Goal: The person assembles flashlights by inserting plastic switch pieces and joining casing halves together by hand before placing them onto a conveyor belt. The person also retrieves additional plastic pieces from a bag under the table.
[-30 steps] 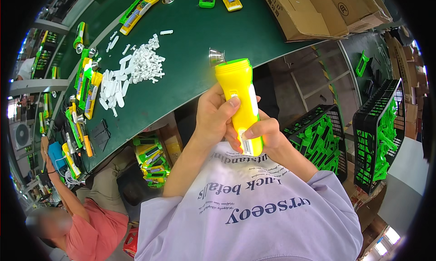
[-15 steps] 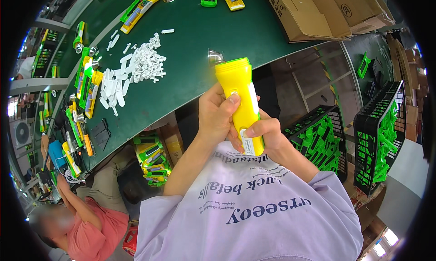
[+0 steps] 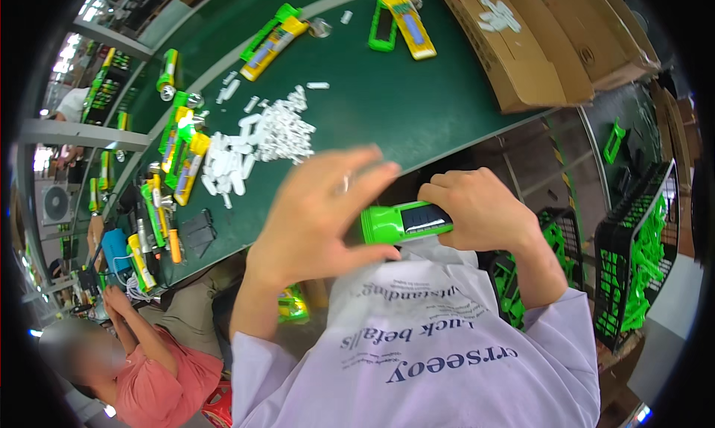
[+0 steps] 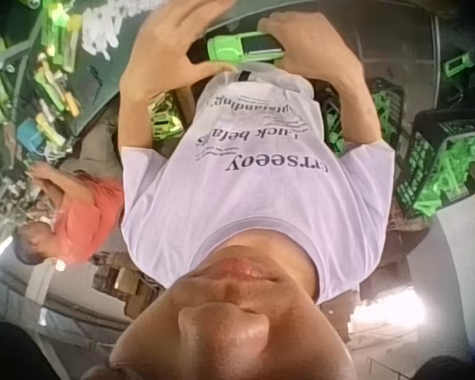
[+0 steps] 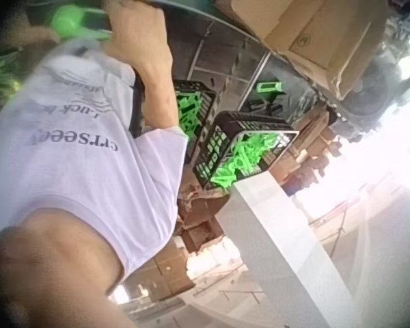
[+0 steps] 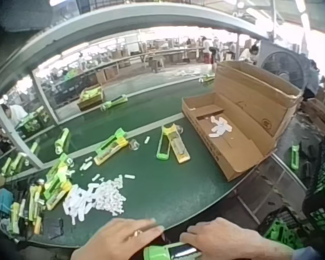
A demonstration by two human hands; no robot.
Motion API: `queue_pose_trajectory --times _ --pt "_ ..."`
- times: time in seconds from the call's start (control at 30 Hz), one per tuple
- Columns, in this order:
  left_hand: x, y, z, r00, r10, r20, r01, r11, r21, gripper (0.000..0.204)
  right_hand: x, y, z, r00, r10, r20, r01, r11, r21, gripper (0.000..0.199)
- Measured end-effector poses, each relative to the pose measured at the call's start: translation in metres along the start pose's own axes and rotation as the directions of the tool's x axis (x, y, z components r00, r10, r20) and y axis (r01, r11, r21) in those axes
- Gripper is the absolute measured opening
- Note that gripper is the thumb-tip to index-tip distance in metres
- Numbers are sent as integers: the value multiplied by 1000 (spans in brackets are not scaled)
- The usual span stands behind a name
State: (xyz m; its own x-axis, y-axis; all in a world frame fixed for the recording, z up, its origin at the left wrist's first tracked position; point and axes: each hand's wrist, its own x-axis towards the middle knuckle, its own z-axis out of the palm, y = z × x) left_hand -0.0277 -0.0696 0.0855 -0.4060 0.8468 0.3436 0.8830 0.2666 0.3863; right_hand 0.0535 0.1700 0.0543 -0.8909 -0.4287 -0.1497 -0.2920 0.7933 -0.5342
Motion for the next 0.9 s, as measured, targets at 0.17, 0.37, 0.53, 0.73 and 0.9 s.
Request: queue_pose_trajectory --times 0.17,0.37,0.53,0.73,0.9 --pt "4 -49 0 855 -428 294 503 822 -267 55 34 -12 -33 790 -248 -561 59 942 -332 59" --pt "25 -242 -54 527 -831 -178 724 549 -417 59 62 89 35 659 162 -735 -313 947 -72 65" --pt "40 -402 -76 222 -935 -276 922 294 -254 65 84 96 53 638 266 -723 -389 921 -4 55" --pt "135 -507 -82 477 -864 -159 684 252 684 96 89 110 48 660 336 -672 -466 885 -16 47" --pt "243 -662 -59 775 -586 -238 591 537 602 83 90 111 49 713 415 -564 -512 859 -15 49"
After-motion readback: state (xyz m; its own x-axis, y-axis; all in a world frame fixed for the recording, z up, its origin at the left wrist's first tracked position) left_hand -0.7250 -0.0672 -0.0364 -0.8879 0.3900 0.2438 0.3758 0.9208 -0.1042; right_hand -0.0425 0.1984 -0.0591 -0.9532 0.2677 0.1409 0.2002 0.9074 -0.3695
